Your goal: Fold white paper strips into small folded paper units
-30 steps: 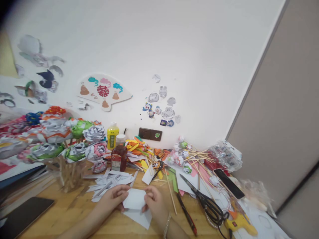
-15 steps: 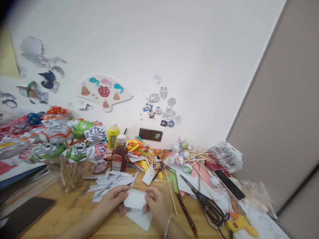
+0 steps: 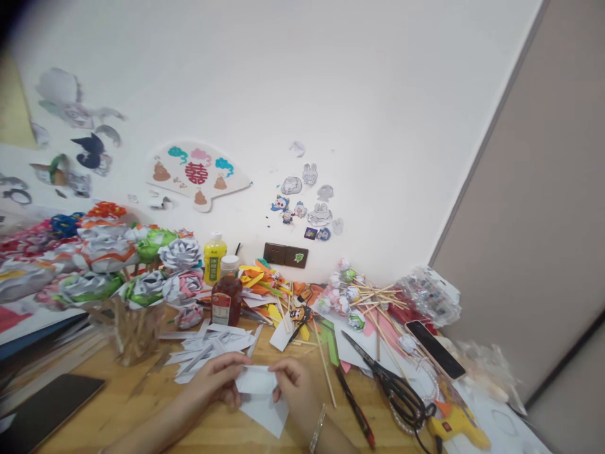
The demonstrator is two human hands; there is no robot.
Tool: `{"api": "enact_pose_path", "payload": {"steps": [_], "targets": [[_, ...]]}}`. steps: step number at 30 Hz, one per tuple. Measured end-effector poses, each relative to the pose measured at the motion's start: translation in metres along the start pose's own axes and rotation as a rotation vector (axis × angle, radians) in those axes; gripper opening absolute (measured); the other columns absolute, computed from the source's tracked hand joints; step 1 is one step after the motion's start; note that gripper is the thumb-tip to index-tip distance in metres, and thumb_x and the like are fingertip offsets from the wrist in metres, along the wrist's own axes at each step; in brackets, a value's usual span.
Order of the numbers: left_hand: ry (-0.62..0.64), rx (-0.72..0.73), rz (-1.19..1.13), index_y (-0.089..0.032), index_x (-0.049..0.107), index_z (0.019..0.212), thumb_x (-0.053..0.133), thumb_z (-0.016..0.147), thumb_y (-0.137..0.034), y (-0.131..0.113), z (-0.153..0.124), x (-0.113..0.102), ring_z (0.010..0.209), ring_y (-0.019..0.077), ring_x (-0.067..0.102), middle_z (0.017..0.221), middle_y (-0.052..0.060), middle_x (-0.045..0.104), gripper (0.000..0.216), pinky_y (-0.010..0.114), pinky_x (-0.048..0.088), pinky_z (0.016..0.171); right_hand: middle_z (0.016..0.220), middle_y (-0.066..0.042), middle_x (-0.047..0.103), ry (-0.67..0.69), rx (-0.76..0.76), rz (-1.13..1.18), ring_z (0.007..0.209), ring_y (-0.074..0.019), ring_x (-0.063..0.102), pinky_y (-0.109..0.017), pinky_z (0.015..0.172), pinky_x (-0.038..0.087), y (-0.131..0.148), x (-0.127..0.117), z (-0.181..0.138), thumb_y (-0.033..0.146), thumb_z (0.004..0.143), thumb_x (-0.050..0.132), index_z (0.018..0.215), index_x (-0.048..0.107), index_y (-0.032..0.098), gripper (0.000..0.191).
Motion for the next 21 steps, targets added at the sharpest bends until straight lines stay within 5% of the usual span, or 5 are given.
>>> {"api": "enact_pose_path", "payload": {"steps": [13,21], "targets": [[-0.024,0.033,0.171,-0.014,0.053,0.068,0.06,0.056,-0.042,0.001,0.001,0.002,0.036,0.0108,0.052,0.045,-0.001,0.059,0.032,0.02,0.04,0.038,0.068,-0.003,0.058,0.113,-0.121,-0.126,0.062,-0.0152,0.053,-0.024,0.055,0.041,0.012,0.004,-0.006,0.023,0.066,0.055,0.07,0.061,0.017,0.009],[-0.028,0.072,0.216,-0.013,0.054,0.071,0.058,0.058,-0.042,0.0,0.001,0.002,0.04,0.0124,0.053,0.049,-0.001,0.059,0.032,0.021,0.04,0.04,0.058,-0.001,0.056,0.101,-0.002,-0.133,0.051,-0.0123,0.05,-0.021,0.048,0.038,-0.002,0.005,-0.001,0.031,0.068,0.055,0.068,0.06,0.014,0.018]]}}
Point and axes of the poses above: each hand's wrist, its own z-axis towards the middle knuckle, its own x-axis out of the palm, y = z × x, the point moved 5 cm from there along z, towards the middle knuckle
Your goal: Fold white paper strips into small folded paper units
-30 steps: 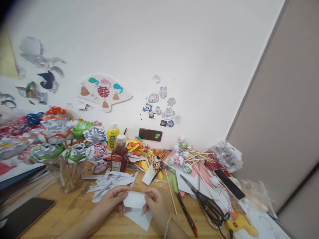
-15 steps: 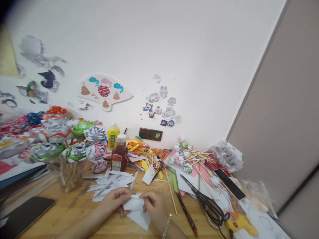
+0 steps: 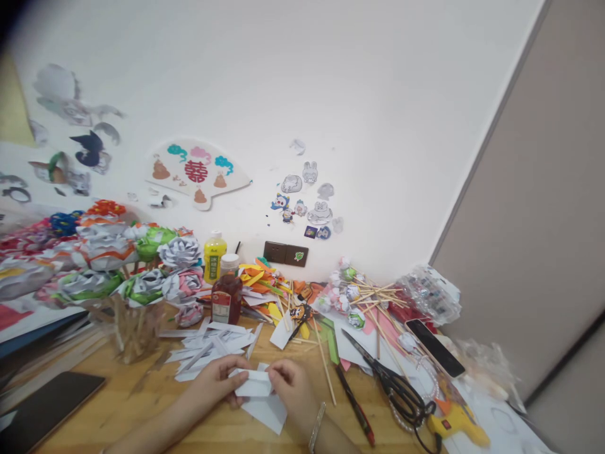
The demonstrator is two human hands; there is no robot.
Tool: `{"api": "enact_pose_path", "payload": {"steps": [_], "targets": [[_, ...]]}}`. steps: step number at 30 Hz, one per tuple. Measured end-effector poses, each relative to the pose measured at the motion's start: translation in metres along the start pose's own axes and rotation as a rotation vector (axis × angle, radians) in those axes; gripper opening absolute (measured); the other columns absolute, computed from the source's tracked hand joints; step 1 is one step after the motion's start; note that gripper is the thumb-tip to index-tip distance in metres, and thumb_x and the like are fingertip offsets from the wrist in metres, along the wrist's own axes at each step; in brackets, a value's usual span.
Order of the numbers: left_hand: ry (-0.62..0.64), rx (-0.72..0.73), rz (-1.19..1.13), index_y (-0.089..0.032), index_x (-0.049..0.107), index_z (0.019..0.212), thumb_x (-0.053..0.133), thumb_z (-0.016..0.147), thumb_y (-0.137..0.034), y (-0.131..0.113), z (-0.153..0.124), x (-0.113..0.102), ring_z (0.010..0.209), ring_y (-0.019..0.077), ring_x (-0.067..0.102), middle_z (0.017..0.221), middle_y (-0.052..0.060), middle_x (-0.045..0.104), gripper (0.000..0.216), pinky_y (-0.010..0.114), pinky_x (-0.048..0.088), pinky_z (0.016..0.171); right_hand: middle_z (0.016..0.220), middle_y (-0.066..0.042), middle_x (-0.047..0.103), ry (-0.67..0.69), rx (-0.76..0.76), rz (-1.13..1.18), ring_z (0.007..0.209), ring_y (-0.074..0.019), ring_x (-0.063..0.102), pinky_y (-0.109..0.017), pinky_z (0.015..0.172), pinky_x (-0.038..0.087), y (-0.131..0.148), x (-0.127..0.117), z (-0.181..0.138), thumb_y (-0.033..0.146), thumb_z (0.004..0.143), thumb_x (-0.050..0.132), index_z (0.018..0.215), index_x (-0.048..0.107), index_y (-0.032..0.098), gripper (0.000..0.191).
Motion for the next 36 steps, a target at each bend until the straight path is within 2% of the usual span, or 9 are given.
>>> {"api": "enact_pose_path", "payload": {"steps": [10,16,21,25,30,36], "targets": [[-0.006,0.011,0.026,-0.012,0.051,0.07,0.056,0.059,-0.041,0.0,-0.002,0.002,0.038,0.0106,0.05,0.047,-0.002,0.056,0.031,0.021,0.04,0.04,0.056,0.0,0.056,-0.007,0.019,-0.008,0.049,-0.0117,0.049,-0.021,0.046,0.038,-0.003,-0.001,0.001,0.033,0.066,0.056,0.066,0.06,0.015,0.019],[-0.052,0.007,0.02,-0.013,0.05,0.069,0.055,0.059,-0.041,0.0,0.0,0.0,0.036,0.0101,0.049,0.043,-0.004,0.054,0.03,0.021,0.039,0.038,0.068,-0.001,0.059,0.006,0.015,0.004,0.057,-0.0138,0.051,-0.023,0.053,0.039,-0.004,0.0,0.001,0.021,0.064,0.057,0.074,0.058,0.016,0.012],[-0.081,0.007,0.0,-0.013,0.049,0.067,0.056,0.058,-0.041,-0.001,0.0,-0.002,0.038,0.01,0.05,0.047,-0.004,0.054,0.03,0.021,0.04,0.039,0.072,0.0,0.057,-0.023,-0.028,-0.152,0.058,-0.0135,0.05,-0.023,0.053,0.039,-0.001,0.0,-0.001,0.012,0.06,0.056,0.08,0.055,0.017,0.021],[-0.073,0.003,0.007,-0.014,0.049,0.067,0.055,0.058,-0.041,0.0,0.0,-0.001,0.037,0.0102,0.05,0.044,-0.004,0.054,0.03,0.021,0.039,0.039,0.073,0.0,0.057,-0.043,-0.072,-0.289,0.059,-0.014,0.05,-0.023,0.053,0.039,0.006,0.0,-0.004,0.004,0.058,0.046,0.079,0.056,0.018,0.027],[-0.074,0.007,0.042,-0.014,0.05,0.069,0.053,0.06,-0.042,0.003,0.0,0.0,0.037,0.0105,0.049,0.043,-0.005,0.052,0.03,0.021,0.039,0.039,0.076,-0.002,0.058,-0.059,-0.111,-0.276,0.071,-0.017,0.052,-0.026,0.063,0.04,0.013,-0.001,-0.006,0.0,0.055,0.038,0.08,0.056,0.018,0.035],[-0.028,0.07,0.074,-0.014,0.05,0.067,0.052,0.063,-0.04,0.005,0.001,0.002,0.037,0.0087,0.047,0.046,-0.005,0.051,0.027,0.019,0.037,0.038,0.074,-0.003,0.06,-0.028,-0.11,-0.324,0.068,-0.0175,0.054,-0.025,0.058,0.04,0.017,0.001,-0.006,0.013,0.063,0.05,0.076,0.058,0.017,0.015]]}}
Point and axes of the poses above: each hand's wrist, its own z-axis towards the middle knuckle, its own x-axis out of the palm, y = z × x, the point moved 5 cm from there along z, towards the middle knuckle
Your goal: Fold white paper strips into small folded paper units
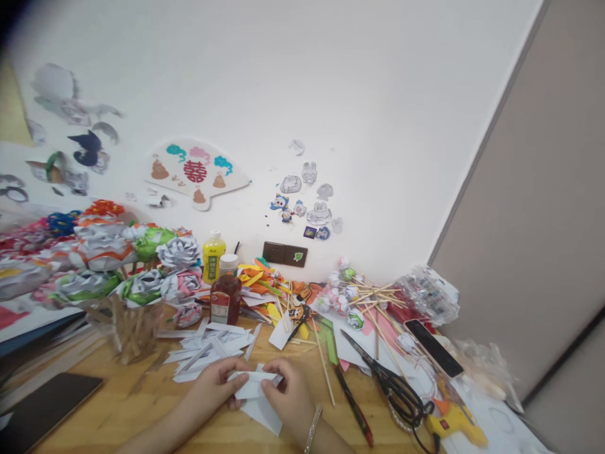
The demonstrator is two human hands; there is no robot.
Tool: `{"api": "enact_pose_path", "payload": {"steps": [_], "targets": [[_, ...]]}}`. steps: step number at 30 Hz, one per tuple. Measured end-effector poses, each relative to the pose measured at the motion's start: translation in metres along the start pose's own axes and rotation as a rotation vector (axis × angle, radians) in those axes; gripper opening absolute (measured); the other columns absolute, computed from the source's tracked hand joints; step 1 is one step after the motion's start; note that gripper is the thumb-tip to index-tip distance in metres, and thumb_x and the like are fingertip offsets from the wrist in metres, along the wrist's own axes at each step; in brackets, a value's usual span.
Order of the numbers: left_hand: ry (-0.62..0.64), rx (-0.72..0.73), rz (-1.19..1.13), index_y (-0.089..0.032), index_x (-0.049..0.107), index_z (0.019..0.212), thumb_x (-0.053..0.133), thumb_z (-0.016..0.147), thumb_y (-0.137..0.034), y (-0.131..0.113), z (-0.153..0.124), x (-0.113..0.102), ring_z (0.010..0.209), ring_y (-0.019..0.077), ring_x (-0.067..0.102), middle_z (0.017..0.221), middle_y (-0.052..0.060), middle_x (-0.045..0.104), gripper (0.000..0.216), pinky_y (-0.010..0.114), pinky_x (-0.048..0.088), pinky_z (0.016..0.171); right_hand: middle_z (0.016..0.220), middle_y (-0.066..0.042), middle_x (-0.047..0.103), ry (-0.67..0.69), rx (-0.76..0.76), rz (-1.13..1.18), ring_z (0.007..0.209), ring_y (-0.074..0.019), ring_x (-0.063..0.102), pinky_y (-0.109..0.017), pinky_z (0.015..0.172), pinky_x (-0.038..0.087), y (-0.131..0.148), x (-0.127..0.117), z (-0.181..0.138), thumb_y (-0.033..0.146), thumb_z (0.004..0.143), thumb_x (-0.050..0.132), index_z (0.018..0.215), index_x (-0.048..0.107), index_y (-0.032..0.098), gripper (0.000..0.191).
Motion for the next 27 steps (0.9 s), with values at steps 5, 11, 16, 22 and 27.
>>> {"api": "enact_pose_path", "payload": {"steps": [5,11,16,22,27], "targets": [[0.023,0.003,0.02,-0.013,0.05,0.067,0.051,0.064,-0.04,0.0,-0.001,0.001,0.038,0.0093,0.048,0.046,-0.004,0.051,0.027,0.019,0.038,0.039,0.066,-0.002,0.061,-0.011,0.012,-0.054,0.062,-0.0159,0.054,-0.023,0.054,0.039,-0.002,-0.001,0.001,0.018,0.067,0.051,0.069,0.061,0.016,0.009],[0.025,-0.004,0.068,-0.012,0.052,0.07,0.052,0.063,-0.04,-0.003,-0.003,0.002,0.039,0.0102,0.05,0.048,-0.003,0.052,0.029,0.02,0.038,0.039,0.065,-0.002,0.061,-0.019,0.029,-0.034,0.063,-0.0158,0.054,-0.023,0.056,0.039,-0.011,0.0,0.002,0.015,0.067,0.052,0.068,0.061,0.016,0.009],[0.034,-0.027,0.058,-0.014,0.052,0.069,0.053,0.061,-0.044,-0.006,-0.004,0.003,0.04,0.0103,0.05,0.047,-0.004,0.053,0.031,0.019,0.038,0.041,0.065,-0.001,0.06,-0.024,0.038,0.001,0.063,-0.0158,0.053,-0.023,0.057,0.039,-0.015,-0.001,0.002,0.016,0.066,0.053,0.068,0.06,0.016,0.008],[0.039,-0.022,0.062,-0.014,0.052,0.067,0.05,0.061,-0.048,-0.005,-0.003,0.005,0.039,0.0105,0.047,0.042,-0.005,0.048,0.034,0.02,0.036,0.04,0.066,-0.002,0.06,-0.014,0.055,0.099,0.064,-0.0162,0.054,-0.024,0.057,0.04,-0.018,-0.002,0.003,0.018,0.067,0.053,0.07,0.059,0.015,0.007],[0.015,-0.016,0.085,-0.014,0.051,0.062,0.048,0.063,-0.048,-0.004,-0.003,0.004,0.038,0.0101,0.046,0.041,-0.005,0.048,0.034,0.019,0.035,0.04,0.065,-0.001,0.06,-0.006,0.041,0.092,0.062,-0.0153,0.054,-0.023,0.056,0.04,-0.012,0.0,0.002,0.014,0.065,0.054,0.068,0.058,0.015,0.005]]}}
Point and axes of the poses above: each hand's wrist, its own z-axis towards the middle knuckle, its own x-axis out of the palm, y = z × x, the point moved 5 cm from there along z, towards the middle knuckle
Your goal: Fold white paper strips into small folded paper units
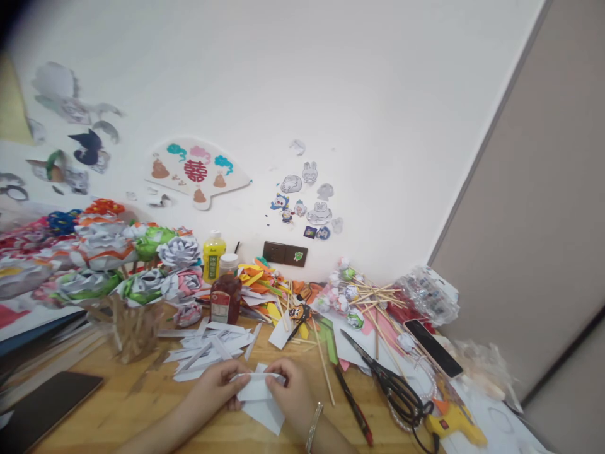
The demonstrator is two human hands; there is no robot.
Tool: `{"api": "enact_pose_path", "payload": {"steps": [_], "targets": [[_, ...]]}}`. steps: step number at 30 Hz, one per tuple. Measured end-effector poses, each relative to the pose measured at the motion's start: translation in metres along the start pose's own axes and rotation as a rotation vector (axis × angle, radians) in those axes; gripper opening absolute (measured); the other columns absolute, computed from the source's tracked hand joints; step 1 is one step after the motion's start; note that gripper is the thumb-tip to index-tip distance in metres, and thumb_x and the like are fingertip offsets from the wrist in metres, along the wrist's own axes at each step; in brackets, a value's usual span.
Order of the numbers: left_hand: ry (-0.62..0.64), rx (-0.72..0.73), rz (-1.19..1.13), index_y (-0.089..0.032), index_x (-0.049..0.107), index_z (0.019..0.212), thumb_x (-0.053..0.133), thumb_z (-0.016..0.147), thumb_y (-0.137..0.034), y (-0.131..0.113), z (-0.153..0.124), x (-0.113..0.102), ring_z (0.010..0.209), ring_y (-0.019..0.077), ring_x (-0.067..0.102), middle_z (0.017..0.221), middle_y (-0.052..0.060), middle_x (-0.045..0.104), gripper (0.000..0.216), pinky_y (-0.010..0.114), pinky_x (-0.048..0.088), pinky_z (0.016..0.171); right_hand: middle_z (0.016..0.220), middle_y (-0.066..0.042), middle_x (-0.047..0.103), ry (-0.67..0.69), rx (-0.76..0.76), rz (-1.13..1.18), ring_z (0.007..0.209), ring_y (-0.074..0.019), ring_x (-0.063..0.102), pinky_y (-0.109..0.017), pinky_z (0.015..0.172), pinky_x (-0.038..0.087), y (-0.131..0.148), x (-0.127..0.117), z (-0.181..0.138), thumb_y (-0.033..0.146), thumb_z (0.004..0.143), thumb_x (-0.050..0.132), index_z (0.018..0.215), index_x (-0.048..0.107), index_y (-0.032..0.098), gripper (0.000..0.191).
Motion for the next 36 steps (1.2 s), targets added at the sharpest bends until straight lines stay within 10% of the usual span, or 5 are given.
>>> {"api": "enact_pose_path", "payload": {"steps": [36], "targets": [[0.025,-0.017,-0.002,-0.015,0.049,0.055,0.049,0.061,-0.052,-0.002,-0.003,-0.001,0.036,0.01,0.048,0.038,-0.005,0.049,0.037,0.018,0.034,0.039,0.052,0.002,0.052,-0.043,-0.043,-0.114,0.052,-0.012,0.046,-0.02,0.049,0.034,-0.003,-0.002,0.0,0.033,0.068,0.054,0.059,0.06,0.015,0.021]]}}
Point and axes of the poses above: each hand's wrist, its own z-axis towards the middle knuckle, its own x-axis out of the palm, y = z × x, the point moved 5 cm from there along z, towards the middle knuckle
